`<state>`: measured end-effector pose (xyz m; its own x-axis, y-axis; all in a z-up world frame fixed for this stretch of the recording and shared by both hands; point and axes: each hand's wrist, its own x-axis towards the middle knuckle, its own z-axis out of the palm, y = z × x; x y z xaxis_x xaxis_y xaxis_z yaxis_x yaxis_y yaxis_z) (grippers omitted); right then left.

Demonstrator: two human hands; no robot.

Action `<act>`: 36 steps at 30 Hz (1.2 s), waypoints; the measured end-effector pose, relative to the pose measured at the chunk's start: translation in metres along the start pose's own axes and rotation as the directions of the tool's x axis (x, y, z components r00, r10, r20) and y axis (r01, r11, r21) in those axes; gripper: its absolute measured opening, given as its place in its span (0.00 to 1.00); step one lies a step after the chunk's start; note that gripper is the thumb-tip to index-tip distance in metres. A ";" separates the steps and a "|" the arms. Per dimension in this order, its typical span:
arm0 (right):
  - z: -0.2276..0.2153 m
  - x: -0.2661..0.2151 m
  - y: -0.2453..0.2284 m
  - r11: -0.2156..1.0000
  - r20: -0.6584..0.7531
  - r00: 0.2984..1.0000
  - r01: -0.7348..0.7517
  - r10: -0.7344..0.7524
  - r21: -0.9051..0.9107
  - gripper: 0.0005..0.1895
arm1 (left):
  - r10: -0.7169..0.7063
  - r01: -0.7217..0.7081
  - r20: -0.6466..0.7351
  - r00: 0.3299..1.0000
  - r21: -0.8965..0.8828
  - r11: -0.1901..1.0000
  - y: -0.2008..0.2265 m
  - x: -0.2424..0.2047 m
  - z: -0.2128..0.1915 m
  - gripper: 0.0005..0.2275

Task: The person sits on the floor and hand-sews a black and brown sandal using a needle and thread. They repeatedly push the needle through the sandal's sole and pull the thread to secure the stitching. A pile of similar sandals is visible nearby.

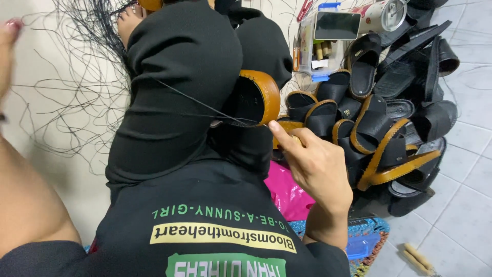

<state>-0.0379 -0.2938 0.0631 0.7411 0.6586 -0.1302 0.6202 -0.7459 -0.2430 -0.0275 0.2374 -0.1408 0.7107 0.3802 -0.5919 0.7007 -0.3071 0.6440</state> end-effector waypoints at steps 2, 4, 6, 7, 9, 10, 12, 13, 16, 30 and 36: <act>-0.002 0.000 0.000 1.000 0.017 1.000 -0.003 0.004 -0.005 0.27 | -0.116 0.118 0.030 0.993 -0.080 0.990 0.099 -0.077 0.036 0.17; -0.003 0.000 0.001 1.000 0.030 1.000 -0.009 0.009 0.011 0.32 | 0.445 -0.477 0.221 0.868 0.622 0.621 0.173 -0.150 0.063 0.42; -0.009 0.002 -0.005 1.000 0.046 0.999 -0.031 0.030 0.008 0.30 | 0.715 -0.766 0.345 0.608 0.491 0.415 0.186 -0.159 0.105 0.36; -0.012 0.003 -0.008 0.998 0.055 0.997 -0.059 0.059 0.007 0.29 | 0.882 -0.939 0.401 0.248 0.324 0.116 0.193 -0.163 0.126 0.52; -0.022 0.007 -0.021 0.990 0.082 0.989 -0.117 0.123 -0.077 0.28 | 0.936 -0.949 0.317 0.152 0.311 0.049 0.188 -0.162 0.158 0.32; -0.027 0.009 -0.027 0.973 0.103 0.977 -0.171 0.188 -0.156 0.28 | 0.972 -0.952 0.230 0.055 0.305 -0.018 0.186 -0.161 0.174 0.17; -0.035 0.012 -0.039 0.946 0.165 0.954 -0.205 0.251 -0.251 0.32 | 0.977 -0.960 0.206 0.053 0.280 -0.006 0.185 -0.162 0.183 0.16; -0.040 0.014 -0.043 0.913 0.214 0.930 -0.214 0.299 -0.348 0.36 | 0.984 -0.963 0.171 0.056 0.270 0.008 0.185 -0.163 0.187 0.17; -0.035 0.018 -0.046 0.901 0.183 0.931 -0.236 0.317 -0.363 0.34 | 0.985 -0.955 0.168 0.036 0.297 -0.016 0.186 -0.160 0.189 0.20; -0.030 0.035 -0.039 0.979 -0.018 0.986 -0.160 0.164 0.126 0.19 | 0.989 -0.965 0.143 -0.032 0.255 -0.068 0.186 -0.147 0.188 0.12; -0.004 0.004 -0.060 0.986 -0.110 0.992 -0.050 0.068 0.159 0.25 | 0.999 -0.970 0.042 -0.005 0.242 -0.015 0.143 -0.187 0.150 0.13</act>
<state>-0.0708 -0.2471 0.0812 0.8056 0.5911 -0.0395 0.5335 -0.7528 -0.3855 -0.0508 -0.0081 -0.0104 0.6989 -0.3455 0.6263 -0.6851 -0.5749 0.4474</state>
